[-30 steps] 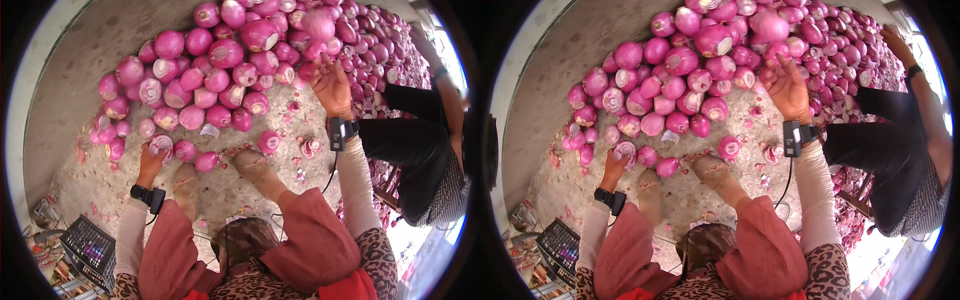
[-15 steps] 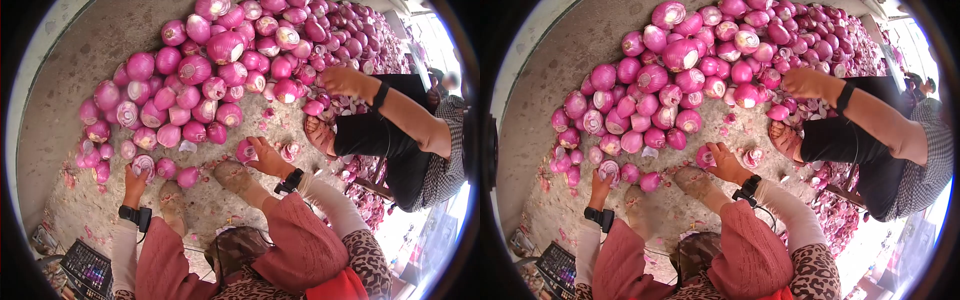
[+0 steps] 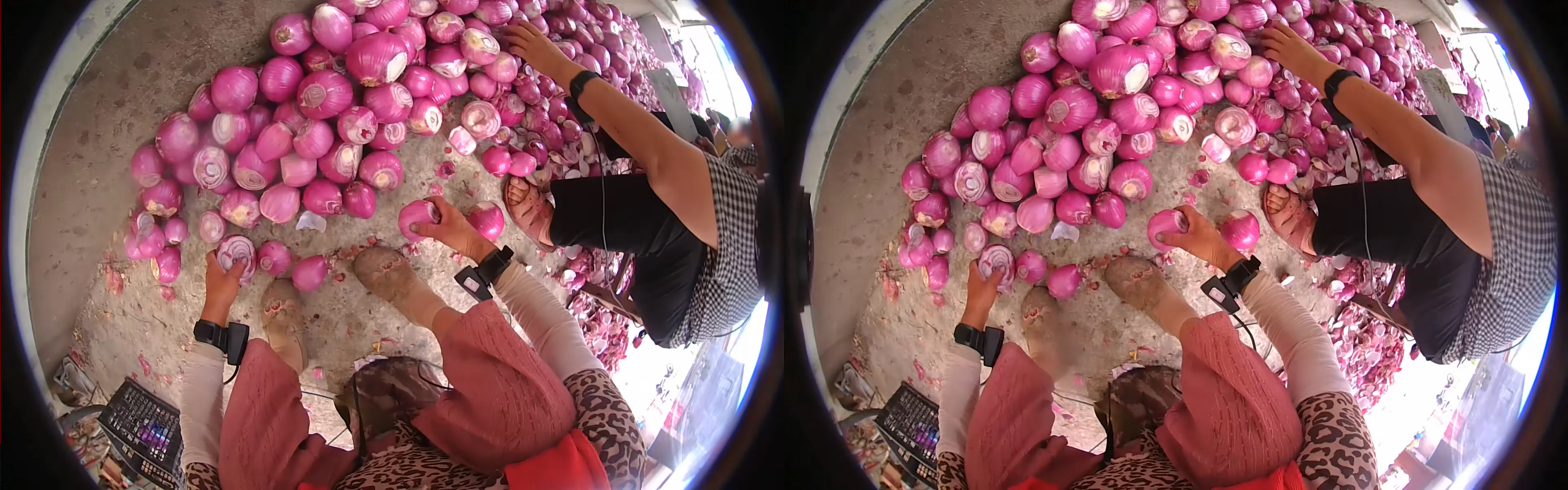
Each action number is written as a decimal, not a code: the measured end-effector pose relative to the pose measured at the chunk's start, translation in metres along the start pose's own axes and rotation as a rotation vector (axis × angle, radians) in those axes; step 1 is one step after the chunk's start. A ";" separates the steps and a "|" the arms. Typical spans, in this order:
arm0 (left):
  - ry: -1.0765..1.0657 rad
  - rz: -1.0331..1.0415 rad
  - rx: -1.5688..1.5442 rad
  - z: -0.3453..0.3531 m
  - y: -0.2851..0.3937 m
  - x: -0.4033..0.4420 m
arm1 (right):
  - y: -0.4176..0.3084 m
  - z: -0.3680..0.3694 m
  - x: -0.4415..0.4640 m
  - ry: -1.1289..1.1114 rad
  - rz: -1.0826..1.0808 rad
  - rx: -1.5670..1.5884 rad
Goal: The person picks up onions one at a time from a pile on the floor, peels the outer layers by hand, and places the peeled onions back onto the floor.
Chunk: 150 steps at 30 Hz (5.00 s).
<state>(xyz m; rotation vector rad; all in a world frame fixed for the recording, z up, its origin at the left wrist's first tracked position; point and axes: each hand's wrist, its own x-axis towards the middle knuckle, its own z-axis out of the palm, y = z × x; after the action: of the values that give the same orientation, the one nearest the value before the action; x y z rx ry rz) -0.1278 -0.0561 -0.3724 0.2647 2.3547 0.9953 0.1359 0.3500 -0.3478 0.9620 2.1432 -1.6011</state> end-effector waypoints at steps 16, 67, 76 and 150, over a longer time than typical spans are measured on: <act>-0.014 -0.132 -0.098 0.000 0.013 -0.003 | 0.013 -0.006 -0.019 -0.480 0.095 1.288; -0.709 0.673 0.335 0.052 0.152 -0.063 | -0.071 0.052 -0.001 -0.848 0.110 1.212; -0.708 0.603 0.303 0.058 0.148 -0.070 | -0.067 0.046 -0.003 -0.917 0.180 1.125; 0.661 0.210 0.659 -0.101 0.032 0.038 | -0.087 0.049 0.015 -0.571 0.114 1.009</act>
<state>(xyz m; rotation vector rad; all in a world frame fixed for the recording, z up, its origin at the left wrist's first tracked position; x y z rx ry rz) -0.2173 -0.0794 -0.3085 0.4955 3.2797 0.3724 0.0595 0.2955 -0.3095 0.6731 0.8379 -2.5290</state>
